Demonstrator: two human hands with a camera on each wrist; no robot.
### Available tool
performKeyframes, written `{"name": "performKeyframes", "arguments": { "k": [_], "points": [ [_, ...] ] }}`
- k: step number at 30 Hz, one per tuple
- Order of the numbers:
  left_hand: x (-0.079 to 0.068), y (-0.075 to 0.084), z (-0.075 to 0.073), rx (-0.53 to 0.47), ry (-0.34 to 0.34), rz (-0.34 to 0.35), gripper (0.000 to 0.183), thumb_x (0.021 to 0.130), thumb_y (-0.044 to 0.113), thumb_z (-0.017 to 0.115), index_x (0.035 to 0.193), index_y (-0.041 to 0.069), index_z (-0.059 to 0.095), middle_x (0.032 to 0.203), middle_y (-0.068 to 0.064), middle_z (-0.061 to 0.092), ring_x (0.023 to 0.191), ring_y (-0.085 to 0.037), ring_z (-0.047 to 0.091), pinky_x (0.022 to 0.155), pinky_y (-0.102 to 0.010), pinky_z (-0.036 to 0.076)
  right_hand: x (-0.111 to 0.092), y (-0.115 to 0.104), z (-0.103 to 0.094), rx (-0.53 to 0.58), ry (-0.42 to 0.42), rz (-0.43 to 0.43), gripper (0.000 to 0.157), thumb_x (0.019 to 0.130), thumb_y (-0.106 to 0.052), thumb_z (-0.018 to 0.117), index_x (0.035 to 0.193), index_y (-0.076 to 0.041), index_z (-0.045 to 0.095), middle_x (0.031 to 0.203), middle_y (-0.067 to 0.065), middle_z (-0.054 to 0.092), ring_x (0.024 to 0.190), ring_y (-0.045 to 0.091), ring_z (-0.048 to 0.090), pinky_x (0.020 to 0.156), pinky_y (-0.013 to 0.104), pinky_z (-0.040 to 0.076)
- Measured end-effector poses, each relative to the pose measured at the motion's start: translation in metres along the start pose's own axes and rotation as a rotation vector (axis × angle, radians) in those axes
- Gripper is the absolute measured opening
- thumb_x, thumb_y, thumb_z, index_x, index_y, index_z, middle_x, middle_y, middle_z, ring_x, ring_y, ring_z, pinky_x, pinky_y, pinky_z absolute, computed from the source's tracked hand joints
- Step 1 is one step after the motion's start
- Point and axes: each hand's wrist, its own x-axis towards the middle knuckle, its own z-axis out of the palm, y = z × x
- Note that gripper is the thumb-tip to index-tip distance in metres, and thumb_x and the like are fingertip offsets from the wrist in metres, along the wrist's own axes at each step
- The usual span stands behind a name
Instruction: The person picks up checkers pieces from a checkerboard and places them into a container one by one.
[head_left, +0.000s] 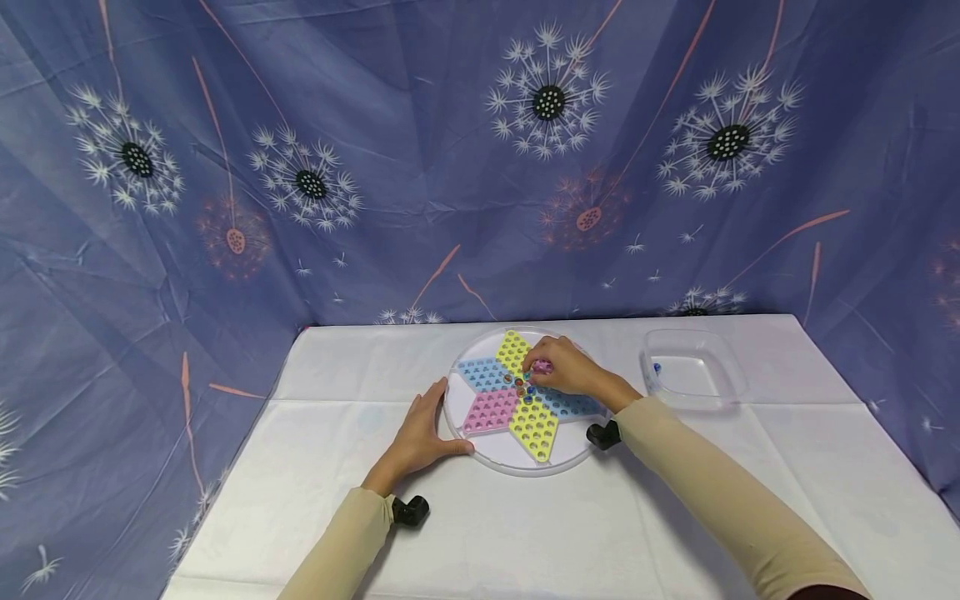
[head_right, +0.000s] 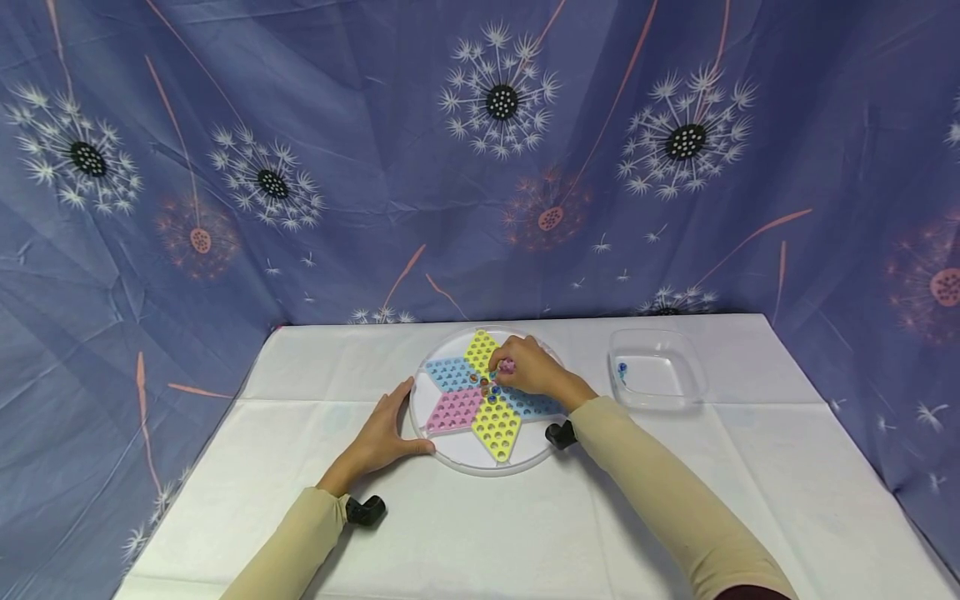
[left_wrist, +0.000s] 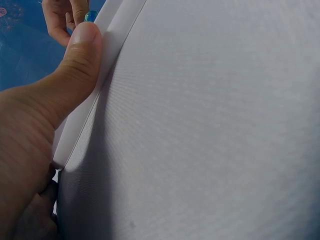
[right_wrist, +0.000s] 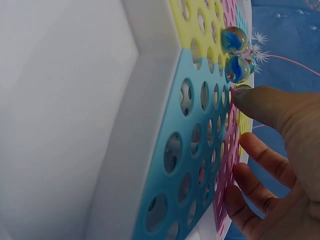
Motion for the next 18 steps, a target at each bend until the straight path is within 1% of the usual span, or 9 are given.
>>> {"name": "performKeyframes", "arguments": {
  "k": [11, 18],
  "points": [
    [0.0007, -0.0005, -0.0001, 0.008, -0.004, -0.003, 0.127, 0.068, 0.046, 0.096, 0.164, 0.006, 0.022, 0.168, -0.017, 0.025, 0.156, -0.034, 0.017, 0.129, -0.048, 0.008, 0.0000, -0.0004, -0.0001, 0.004, 0.000, 0.036, 0.012, 0.091, -0.016, 0.079, 0.103, -0.019, 0.079, 0.116, 0.007, 0.068, 0.113, 0.029, 0.056, 0.106, 0.053, 0.041],
    [0.0004, 0.0000, 0.0004, 0.007, -0.005, -0.008, 0.127, 0.068, 0.046, 0.095, 0.164, 0.007, 0.022, 0.168, -0.017, 0.025, 0.156, -0.035, 0.016, 0.129, -0.049, 0.009, -0.0007, -0.0037, -0.0039, 0.002, -0.016, 0.028, 0.012, 0.091, -0.017, 0.080, 0.103, -0.018, 0.079, 0.114, 0.006, 0.068, 0.111, 0.030, 0.056, 0.102, 0.053, 0.044]
  ]
}}
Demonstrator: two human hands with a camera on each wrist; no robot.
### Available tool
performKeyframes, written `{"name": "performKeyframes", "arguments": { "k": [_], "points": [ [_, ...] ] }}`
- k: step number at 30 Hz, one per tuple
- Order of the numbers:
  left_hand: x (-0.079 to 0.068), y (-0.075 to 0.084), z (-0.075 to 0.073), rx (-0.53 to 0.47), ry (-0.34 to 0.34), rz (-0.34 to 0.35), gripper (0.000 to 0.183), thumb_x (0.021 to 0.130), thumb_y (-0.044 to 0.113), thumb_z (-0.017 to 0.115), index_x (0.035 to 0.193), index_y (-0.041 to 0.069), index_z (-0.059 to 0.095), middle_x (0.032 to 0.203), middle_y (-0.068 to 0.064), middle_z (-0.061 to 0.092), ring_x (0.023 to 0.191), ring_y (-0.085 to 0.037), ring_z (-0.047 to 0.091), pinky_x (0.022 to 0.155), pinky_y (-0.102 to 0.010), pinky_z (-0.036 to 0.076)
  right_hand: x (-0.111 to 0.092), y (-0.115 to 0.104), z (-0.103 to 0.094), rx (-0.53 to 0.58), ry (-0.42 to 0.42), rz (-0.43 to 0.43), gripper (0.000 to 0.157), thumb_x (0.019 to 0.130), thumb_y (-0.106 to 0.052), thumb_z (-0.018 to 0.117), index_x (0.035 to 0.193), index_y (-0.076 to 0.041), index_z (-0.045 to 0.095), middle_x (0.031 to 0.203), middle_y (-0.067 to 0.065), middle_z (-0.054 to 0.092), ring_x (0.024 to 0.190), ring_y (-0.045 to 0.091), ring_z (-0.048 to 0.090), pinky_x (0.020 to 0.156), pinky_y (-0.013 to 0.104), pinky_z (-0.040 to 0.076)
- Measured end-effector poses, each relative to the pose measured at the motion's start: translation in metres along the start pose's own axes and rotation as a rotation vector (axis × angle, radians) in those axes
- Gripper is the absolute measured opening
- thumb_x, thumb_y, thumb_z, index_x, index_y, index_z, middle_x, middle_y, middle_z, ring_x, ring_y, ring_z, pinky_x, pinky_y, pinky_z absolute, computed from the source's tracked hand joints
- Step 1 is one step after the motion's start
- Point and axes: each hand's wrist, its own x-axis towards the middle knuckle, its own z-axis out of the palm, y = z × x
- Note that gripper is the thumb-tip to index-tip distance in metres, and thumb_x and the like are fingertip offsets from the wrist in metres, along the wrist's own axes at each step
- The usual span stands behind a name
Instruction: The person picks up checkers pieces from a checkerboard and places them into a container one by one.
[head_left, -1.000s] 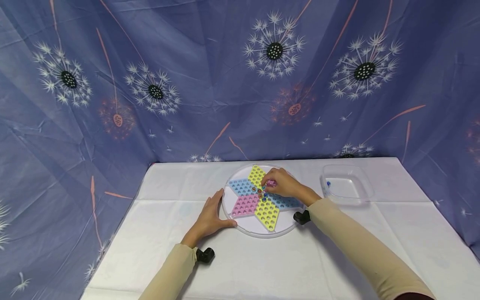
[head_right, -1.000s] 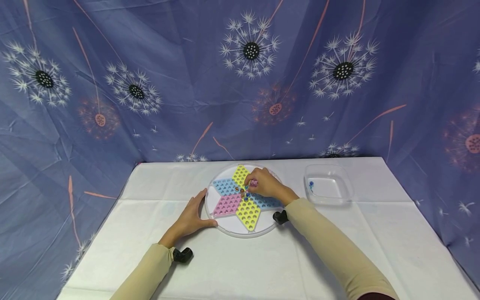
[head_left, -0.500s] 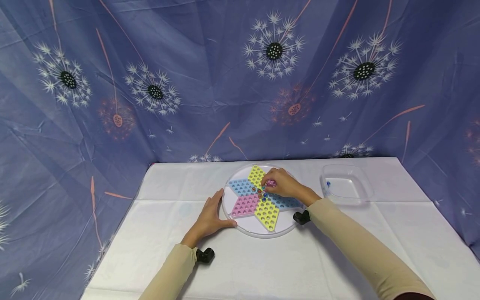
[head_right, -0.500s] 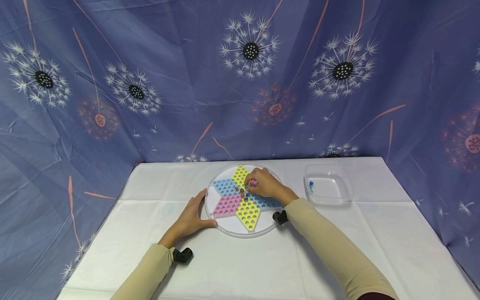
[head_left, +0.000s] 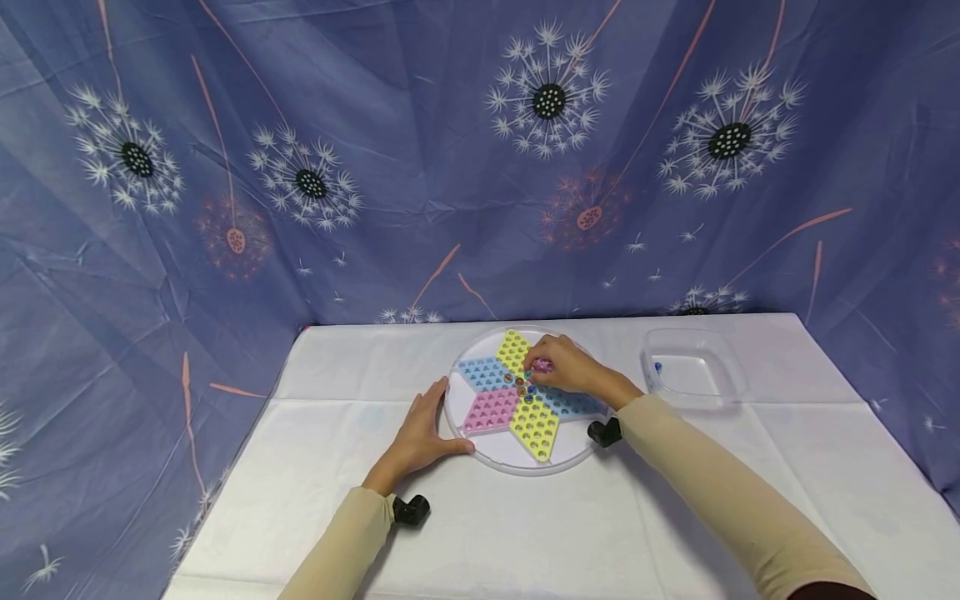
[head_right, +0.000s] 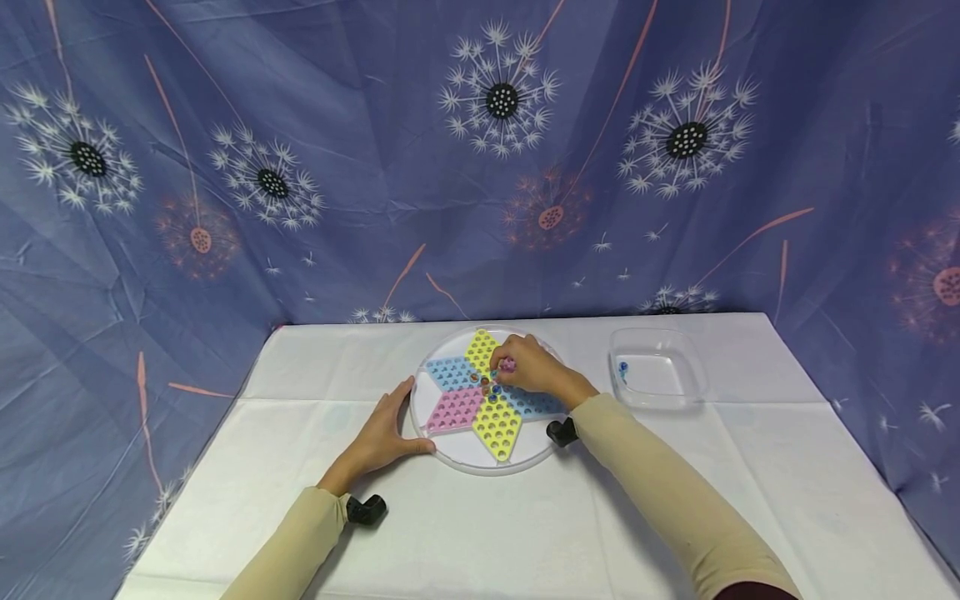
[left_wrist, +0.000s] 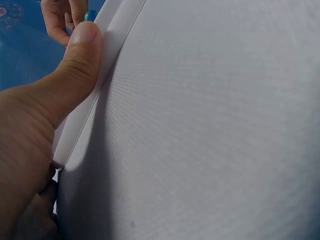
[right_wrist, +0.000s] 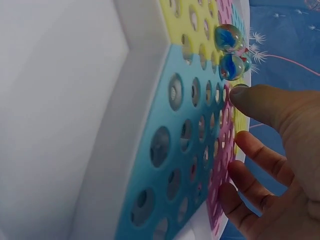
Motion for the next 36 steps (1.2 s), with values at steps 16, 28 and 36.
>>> {"name": "performKeyframes", "arguments": {
  "k": [16, 28, 36],
  "points": [
    [-0.001, 0.002, 0.000, -0.004, -0.001, -0.012, 0.127, 0.067, 0.046, 0.096, 0.164, 0.007, 0.023, 0.168, -0.016, 0.024, 0.156, -0.037, 0.015, 0.128, -0.050, 0.010, -0.006, -0.009, -0.027, 0.060, -0.016, -0.071, 0.016, 0.093, -0.007, 0.075, 0.109, -0.007, 0.075, 0.108, 0.014, 0.068, 0.093, 0.030, 0.064, 0.081, 0.041, 0.057],
    [0.001, 0.000, -0.002, 0.008, -0.003, 0.008, 0.128, 0.068, 0.046, 0.096, 0.164, 0.005, 0.022, 0.168, -0.017, 0.025, 0.156, -0.035, 0.017, 0.129, -0.048, 0.007, -0.008, -0.012, -0.046, 0.082, 0.017, -0.103, 0.017, 0.094, -0.008, 0.074, 0.111, -0.011, 0.074, 0.116, 0.010, 0.065, 0.090, 0.025, 0.067, 0.075, 0.037, 0.058],
    [0.000, -0.001, -0.001, 0.017, -0.007, 0.009, 0.127, 0.068, 0.045, 0.096, 0.163, 0.005, 0.022, 0.167, -0.017, 0.025, 0.156, -0.033, 0.017, 0.129, -0.047, 0.007, -0.009, -0.011, -0.050, 0.071, 0.015, -0.103, 0.018, 0.094, -0.009, 0.075, 0.111, -0.012, 0.074, 0.111, 0.009, 0.065, 0.091, 0.025, 0.067, 0.075, 0.037, 0.058]
  ]
}}
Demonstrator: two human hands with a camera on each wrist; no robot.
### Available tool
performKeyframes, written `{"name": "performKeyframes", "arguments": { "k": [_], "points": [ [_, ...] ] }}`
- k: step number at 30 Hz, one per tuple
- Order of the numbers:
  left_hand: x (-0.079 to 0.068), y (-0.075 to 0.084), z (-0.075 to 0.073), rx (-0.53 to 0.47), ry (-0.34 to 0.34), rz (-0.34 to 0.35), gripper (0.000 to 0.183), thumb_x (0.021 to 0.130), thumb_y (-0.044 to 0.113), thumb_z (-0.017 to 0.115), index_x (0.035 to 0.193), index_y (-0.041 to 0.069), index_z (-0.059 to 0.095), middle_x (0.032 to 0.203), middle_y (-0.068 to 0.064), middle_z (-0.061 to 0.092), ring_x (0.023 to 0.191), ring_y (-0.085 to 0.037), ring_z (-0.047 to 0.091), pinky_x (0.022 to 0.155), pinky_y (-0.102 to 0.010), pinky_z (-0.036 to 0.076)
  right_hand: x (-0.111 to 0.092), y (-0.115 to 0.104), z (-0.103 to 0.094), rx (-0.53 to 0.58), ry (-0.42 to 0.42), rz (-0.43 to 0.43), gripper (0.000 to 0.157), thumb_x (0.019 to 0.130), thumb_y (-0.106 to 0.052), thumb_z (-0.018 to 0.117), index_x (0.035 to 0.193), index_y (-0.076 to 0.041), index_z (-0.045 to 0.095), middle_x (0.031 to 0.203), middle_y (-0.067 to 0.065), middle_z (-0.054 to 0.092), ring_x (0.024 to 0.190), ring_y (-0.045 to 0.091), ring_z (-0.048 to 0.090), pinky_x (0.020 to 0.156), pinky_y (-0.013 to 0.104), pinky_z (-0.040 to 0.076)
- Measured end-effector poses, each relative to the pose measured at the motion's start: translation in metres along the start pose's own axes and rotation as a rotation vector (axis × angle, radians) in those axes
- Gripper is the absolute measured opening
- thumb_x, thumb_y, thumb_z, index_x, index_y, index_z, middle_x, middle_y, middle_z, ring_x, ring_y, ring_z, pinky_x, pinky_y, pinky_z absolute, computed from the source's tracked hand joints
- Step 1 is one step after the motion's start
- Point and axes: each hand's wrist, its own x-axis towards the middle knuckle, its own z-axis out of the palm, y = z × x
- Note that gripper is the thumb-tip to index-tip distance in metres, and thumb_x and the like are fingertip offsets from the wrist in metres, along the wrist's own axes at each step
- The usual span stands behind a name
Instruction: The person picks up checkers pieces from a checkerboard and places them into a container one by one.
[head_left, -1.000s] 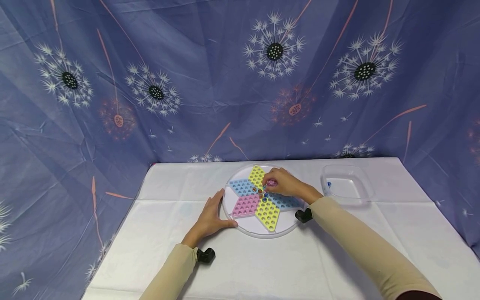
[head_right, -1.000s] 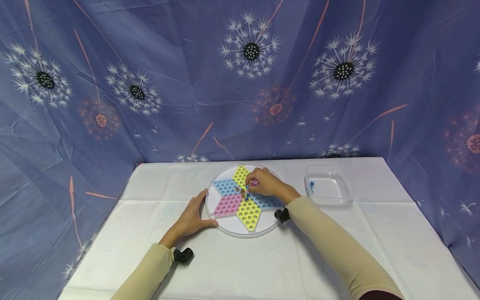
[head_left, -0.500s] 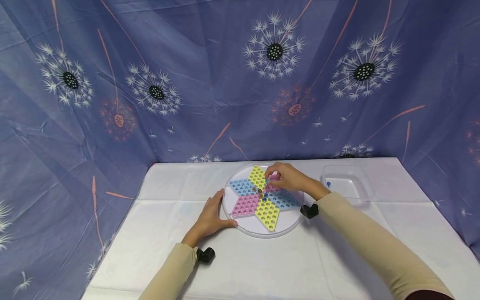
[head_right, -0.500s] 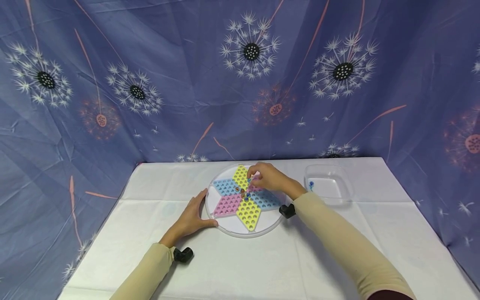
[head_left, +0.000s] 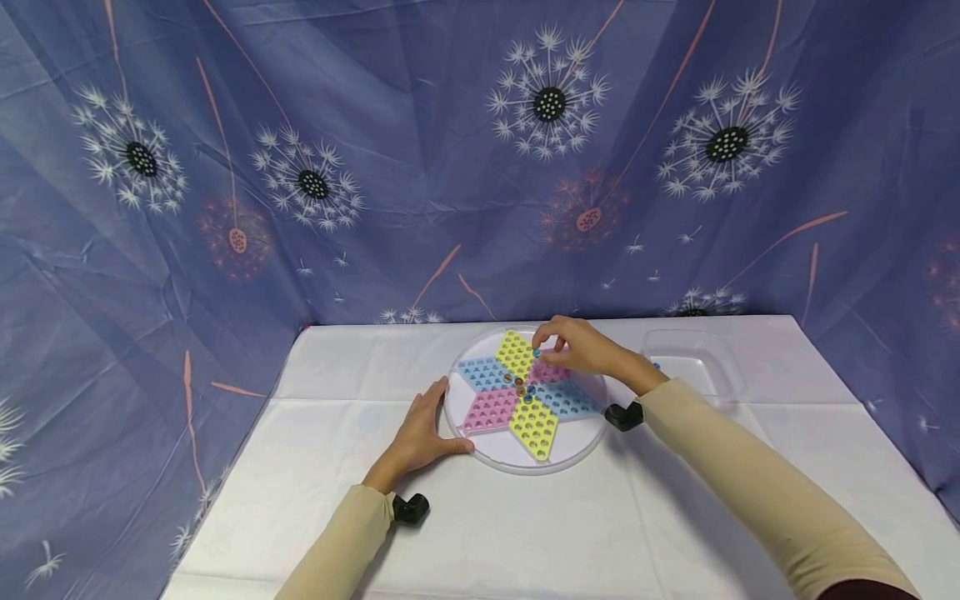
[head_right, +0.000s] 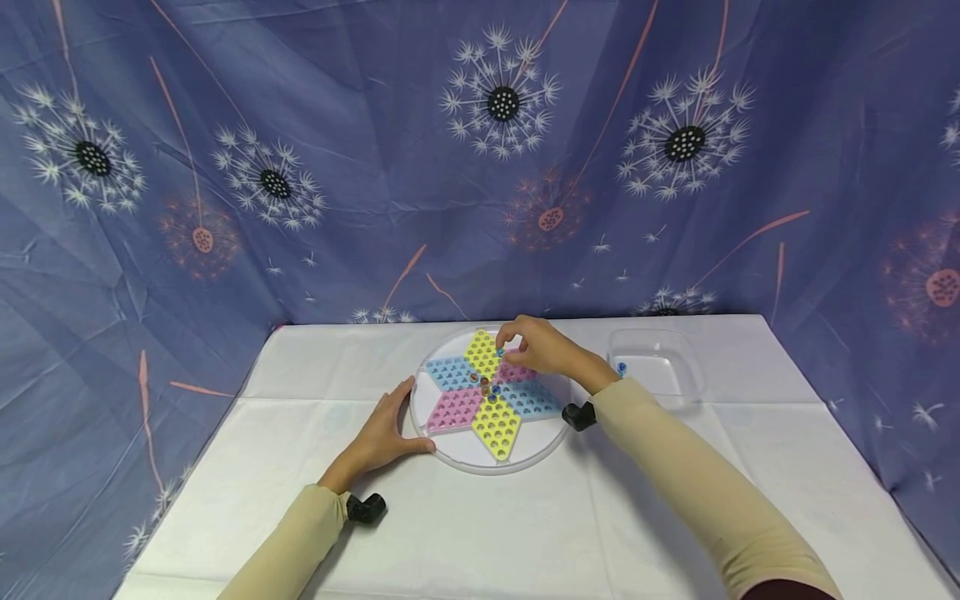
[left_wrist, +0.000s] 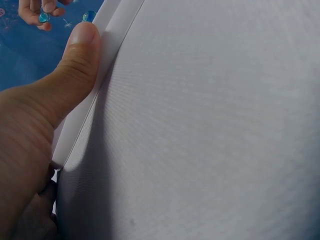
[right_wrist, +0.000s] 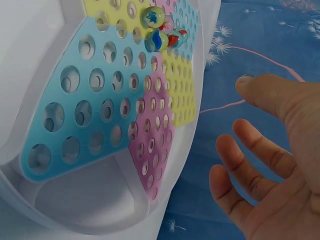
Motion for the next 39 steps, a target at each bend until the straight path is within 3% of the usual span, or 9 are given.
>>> {"name": "performKeyframes", "arguments": {
  "k": [19, 27, 39],
  "points": [
    [0.000, 0.001, 0.000, -0.008, 0.003, 0.005, 0.127, 0.068, 0.045, 0.096, 0.163, 0.005, 0.022, 0.167, -0.017, 0.026, 0.156, -0.033, 0.018, 0.129, -0.047, 0.006, -0.010, 0.002, -0.009, 0.013, 0.035, 0.025, 0.019, 0.095, -0.009, 0.075, 0.113, -0.014, 0.074, 0.112, 0.014, 0.066, 0.093, 0.024, 0.064, 0.079, 0.041, 0.058],
    [0.001, 0.001, 0.001, 0.000, 0.001, 0.007, 0.127, 0.068, 0.047, 0.095, 0.163, 0.004, 0.022, 0.167, -0.017, 0.026, 0.156, -0.033, 0.018, 0.129, -0.046, 0.006, -0.027, 0.007, -0.020, 0.012, 0.070, 0.024, 0.020, 0.094, -0.008, 0.075, 0.114, -0.010, 0.073, 0.114, 0.012, 0.066, 0.091, 0.025, 0.065, 0.075, 0.040, 0.058],
    [0.001, 0.000, 0.001, -0.003, -0.001, 0.000, 0.127, 0.069, 0.047, 0.095, 0.164, 0.005, 0.022, 0.168, -0.017, 0.025, 0.156, -0.033, 0.017, 0.129, -0.047, 0.007, -0.059, 0.026, -0.044, -0.028, 0.146, 0.101, 0.019, 0.095, -0.011, 0.075, 0.114, -0.012, 0.072, 0.118, 0.009, 0.066, 0.092, 0.025, 0.064, 0.066, 0.035, 0.057]
  ]
}}
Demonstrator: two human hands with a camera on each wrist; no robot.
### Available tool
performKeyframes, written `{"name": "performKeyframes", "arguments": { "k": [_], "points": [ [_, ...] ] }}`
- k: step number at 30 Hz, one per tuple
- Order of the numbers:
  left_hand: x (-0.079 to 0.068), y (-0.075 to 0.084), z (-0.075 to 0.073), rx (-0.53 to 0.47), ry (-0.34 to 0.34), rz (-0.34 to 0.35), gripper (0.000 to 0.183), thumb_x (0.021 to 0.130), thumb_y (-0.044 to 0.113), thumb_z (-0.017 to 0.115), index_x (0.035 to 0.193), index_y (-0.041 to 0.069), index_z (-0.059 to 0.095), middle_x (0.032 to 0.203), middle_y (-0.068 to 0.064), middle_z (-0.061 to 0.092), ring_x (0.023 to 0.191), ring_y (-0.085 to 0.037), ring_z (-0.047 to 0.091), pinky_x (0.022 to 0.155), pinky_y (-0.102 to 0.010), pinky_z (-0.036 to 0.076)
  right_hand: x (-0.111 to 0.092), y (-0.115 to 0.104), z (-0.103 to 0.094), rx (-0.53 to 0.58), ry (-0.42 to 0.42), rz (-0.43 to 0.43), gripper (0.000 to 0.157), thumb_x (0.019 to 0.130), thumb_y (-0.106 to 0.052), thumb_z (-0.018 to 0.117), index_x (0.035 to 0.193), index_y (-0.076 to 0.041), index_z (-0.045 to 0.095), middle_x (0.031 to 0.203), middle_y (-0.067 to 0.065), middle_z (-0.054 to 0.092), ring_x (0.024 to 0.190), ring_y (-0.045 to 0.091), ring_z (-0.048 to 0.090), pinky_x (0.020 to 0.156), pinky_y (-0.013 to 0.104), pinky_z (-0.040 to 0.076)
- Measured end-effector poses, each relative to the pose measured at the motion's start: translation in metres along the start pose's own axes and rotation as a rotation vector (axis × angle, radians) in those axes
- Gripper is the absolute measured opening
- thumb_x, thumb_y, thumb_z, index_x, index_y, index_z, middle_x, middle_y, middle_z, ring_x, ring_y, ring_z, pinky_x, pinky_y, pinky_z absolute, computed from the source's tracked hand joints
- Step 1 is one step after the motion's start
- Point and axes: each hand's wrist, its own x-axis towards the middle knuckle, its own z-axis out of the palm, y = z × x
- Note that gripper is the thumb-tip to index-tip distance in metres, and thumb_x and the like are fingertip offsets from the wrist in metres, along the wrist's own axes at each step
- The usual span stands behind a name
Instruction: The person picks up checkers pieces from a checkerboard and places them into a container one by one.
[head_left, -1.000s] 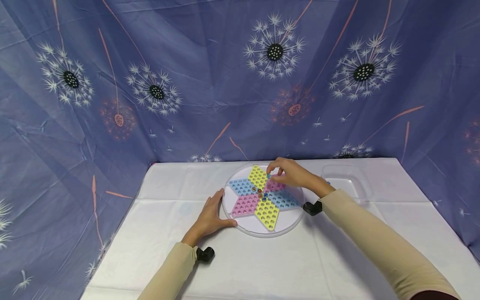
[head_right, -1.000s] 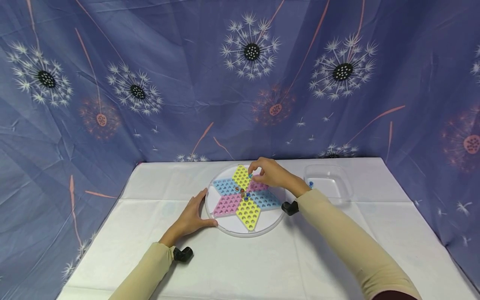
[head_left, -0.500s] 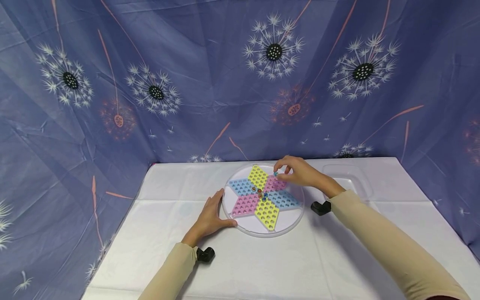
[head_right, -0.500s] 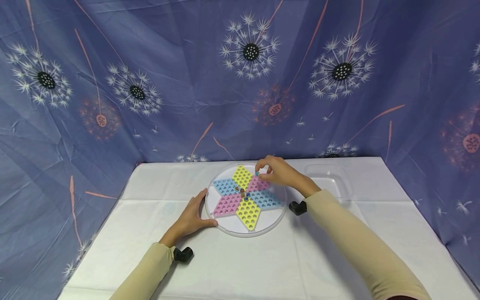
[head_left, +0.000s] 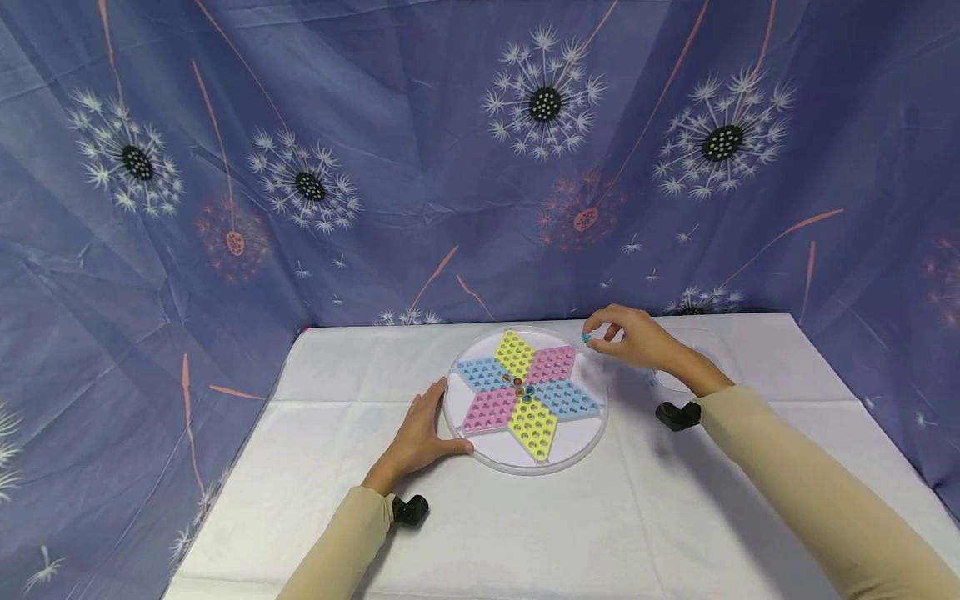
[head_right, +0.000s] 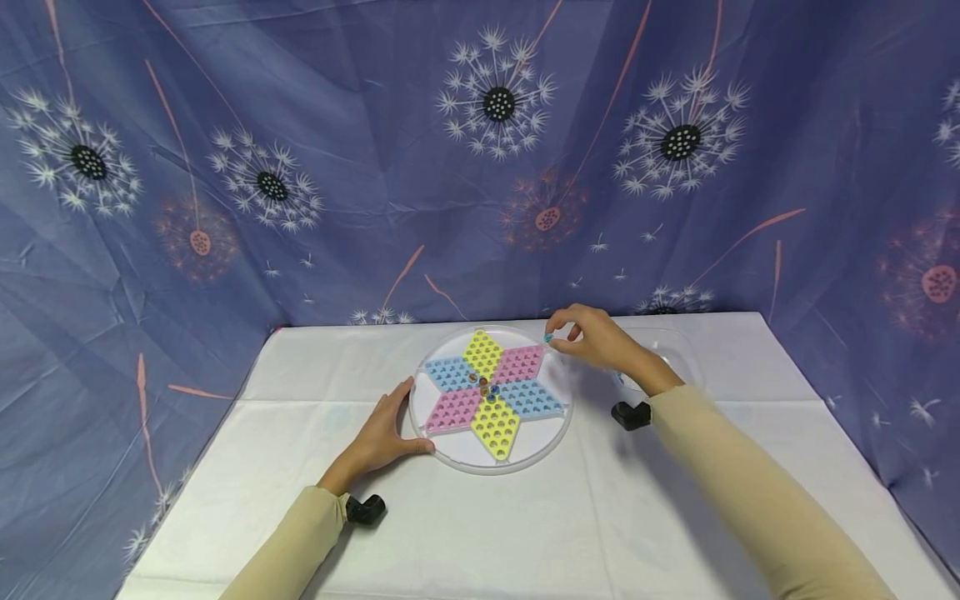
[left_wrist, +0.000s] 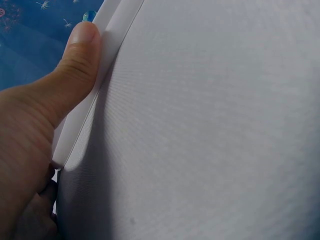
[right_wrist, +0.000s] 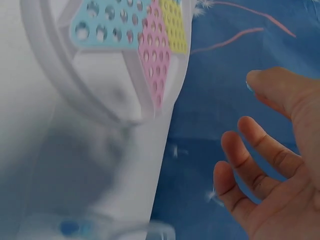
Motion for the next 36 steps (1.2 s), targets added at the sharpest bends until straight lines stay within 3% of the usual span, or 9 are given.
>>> {"name": "performKeyframes", "arguments": {
  "k": [20, 36],
  "points": [
    [-0.001, 0.002, -0.001, -0.001, 0.004, 0.002, 0.127, 0.068, 0.043, 0.096, 0.163, 0.003, 0.022, 0.167, -0.019, 0.025, 0.156, -0.034, 0.018, 0.129, -0.047, 0.007, -0.055, 0.042, -0.045, -0.084, 0.144, 0.137, 0.021, 0.097, -0.022, 0.074, 0.116, -0.012, 0.072, 0.118, 0.014, 0.069, 0.092, 0.029, 0.067, 0.063, 0.032, 0.054],
    [0.001, 0.001, -0.001, 0.002, -0.002, 0.005, 0.127, 0.069, 0.043, 0.096, 0.163, 0.003, 0.020, 0.168, -0.018, 0.024, 0.156, -0.032, 0.017, 0.129, -0.046, 0.006, -0.077, 0.059, -0.055, -0.109, 0.133, 0.235, 0.022, 0.099, -0.027, 0.071, 0.116, -0.013, 0.072, 0.121, 0.017, 0.067, 0.097, 0.034, 0.066, 0.066, 0.038, 0.053]
  ]
}}
